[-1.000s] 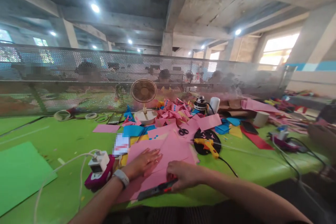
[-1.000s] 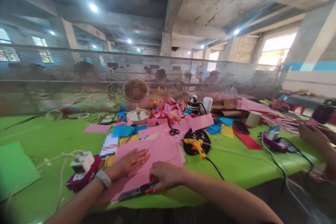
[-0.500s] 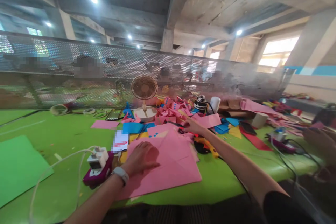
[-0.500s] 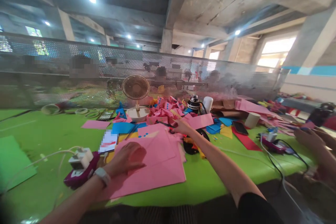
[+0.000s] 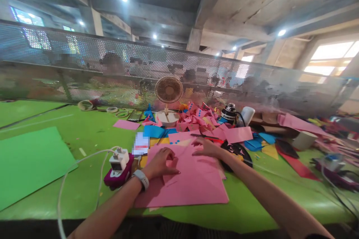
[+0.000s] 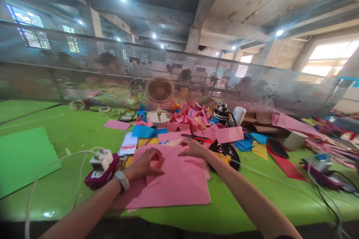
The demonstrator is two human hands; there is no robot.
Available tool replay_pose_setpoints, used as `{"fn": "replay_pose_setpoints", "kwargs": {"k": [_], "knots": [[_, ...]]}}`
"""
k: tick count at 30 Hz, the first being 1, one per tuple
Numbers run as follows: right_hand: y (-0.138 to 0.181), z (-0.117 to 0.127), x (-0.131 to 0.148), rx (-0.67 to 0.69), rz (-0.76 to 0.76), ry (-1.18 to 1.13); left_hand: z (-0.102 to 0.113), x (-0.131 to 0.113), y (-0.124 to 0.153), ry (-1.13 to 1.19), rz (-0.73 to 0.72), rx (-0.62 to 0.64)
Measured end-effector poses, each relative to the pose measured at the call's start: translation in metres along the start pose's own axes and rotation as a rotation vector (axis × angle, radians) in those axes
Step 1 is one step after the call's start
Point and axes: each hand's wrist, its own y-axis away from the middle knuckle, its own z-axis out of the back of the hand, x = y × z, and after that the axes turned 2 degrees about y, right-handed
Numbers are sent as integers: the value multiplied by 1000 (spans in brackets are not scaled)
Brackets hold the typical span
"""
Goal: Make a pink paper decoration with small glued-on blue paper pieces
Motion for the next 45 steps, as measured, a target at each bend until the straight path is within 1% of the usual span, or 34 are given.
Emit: {"fn": "replay_pose_setpoints", "kwargs": {"k": [2, 5, 7, 10, 12, 15, 16, 21, 25, 28, 30, 32, 35, 38, 40, 41, 43, 45], "knots": [[5, -11, 12, 87, 71, 2, 0, 0, -1, 29, 17, 14], [7, -17, 20, 162, 97, 28, 1, -5, -1, 92, 38, 53], [5, -17, 21, 167, 94, 31, 1, -8, -1, 134, 33, 49], [1, -14, 20, 159, 104, 23, -1, -9, 0, 165, -23, 19], [-4, -12, 19, 205, 88, 7, -3, -6, 0, 161, -54, 19], [-13, -10, 16, 314, 62, -5, -7, 2, 1, 153, -58, 25], [-16, -9, 15, 330, 68, -5, -8, 5, 2, 153, -57, 26], [-26, -9, 11, 304, 105, -4, -11, 9, 2, 116, -40, 16], [-27, -12, 9, 359, 62, -24, -10, 6, 2, 13, -34, -20], [-28, -5, 5, 363, 39, -42, -9, 3, 2, -14, -22, -34], [-31, 9, -4, 311, -3, -43, -8, 0, 2, -10, -6, -48], [-34, 30, -20, 199, -95, -24, -7, -3, 3, 2, 14, -56], [-37, 61, -50, -2, -331, 59, -4, -8, 5, 19, 28, -45], [-34, 79, -73, -135, -574, 146, -1, -12, 6, 20, 9, -1], [-29, 80, -76, -213, -675, 190, 1, -15, 6, 5, -5, 36], [-27, 77, -73, -255, -696, 209, 2, -17, 6, -6, -15, 58], [-21, 66, -61, -336, -682, 241, 4, -20, 6, -32, -50, 116], [-13, 48, -43, -372, -612, 244, 4, -23, 5, -59, -85, 164]]}}
